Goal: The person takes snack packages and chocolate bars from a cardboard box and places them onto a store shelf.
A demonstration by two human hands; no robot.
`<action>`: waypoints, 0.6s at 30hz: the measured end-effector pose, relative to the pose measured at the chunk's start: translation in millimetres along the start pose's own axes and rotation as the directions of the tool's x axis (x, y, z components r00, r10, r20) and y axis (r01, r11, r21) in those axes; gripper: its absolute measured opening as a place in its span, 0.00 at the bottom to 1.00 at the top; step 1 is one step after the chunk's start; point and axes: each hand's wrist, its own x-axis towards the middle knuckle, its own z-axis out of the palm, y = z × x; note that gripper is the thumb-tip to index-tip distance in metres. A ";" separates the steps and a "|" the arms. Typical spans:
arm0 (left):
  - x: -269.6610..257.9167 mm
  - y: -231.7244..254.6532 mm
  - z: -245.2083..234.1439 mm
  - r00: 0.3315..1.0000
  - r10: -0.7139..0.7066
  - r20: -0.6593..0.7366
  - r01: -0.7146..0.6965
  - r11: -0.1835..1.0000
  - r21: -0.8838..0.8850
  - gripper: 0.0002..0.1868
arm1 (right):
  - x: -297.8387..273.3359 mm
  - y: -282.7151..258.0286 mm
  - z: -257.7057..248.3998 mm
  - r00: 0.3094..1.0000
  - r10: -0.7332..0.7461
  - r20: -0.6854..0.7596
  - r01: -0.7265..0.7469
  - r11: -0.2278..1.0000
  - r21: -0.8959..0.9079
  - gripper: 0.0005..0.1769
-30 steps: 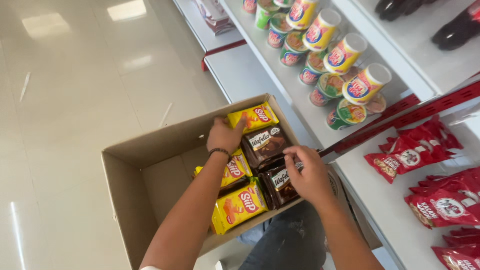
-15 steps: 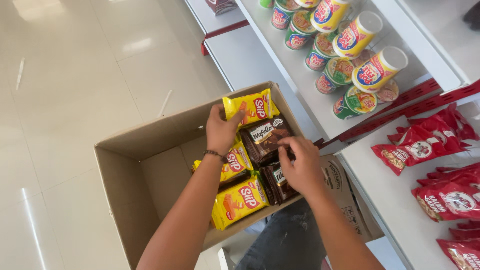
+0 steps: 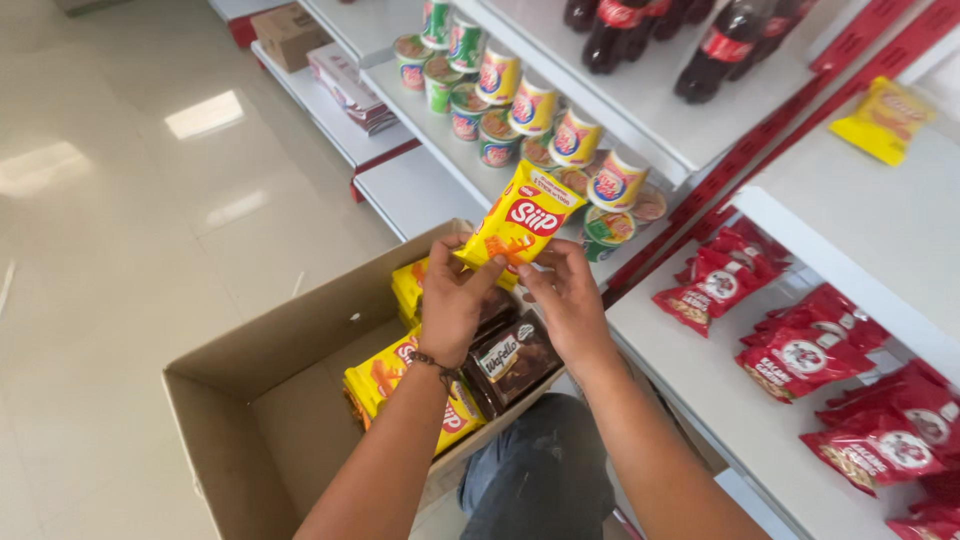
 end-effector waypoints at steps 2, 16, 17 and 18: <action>-3.7 -1.6 19.0 0.998 0.030 0.054 -0.032 0.998 0.048 0.24 | 2.7 -8.1 -17.1 0.998 -0.042 -0.048 0.042 0.999 0.009 0.24; -15.9 -11.2 201.6 0.655 0.554 0.514 -0.753 0.534 0.384 0.09 | -27.6 -178.8 -224.9 0.806 -0.441 -0.394 0.388 0.897 -0.212 0.23; -10.8 -19.1 218.7 0.562 0.577 0.593 -0.827 0.410 0.385 0.08 | -25.3 -187.3 -237.9 0.784 -0.415 -0.461 0.286 0.901 -0.325 0.22; -6.4 -26.2 236.2 0.461 0.585 0.667 -0.887 0.278 0.369 0.09 | -23.6 -196.7 -250.6 0.751 -0.396 -0.528 0.171 0.889 -0.424 0.21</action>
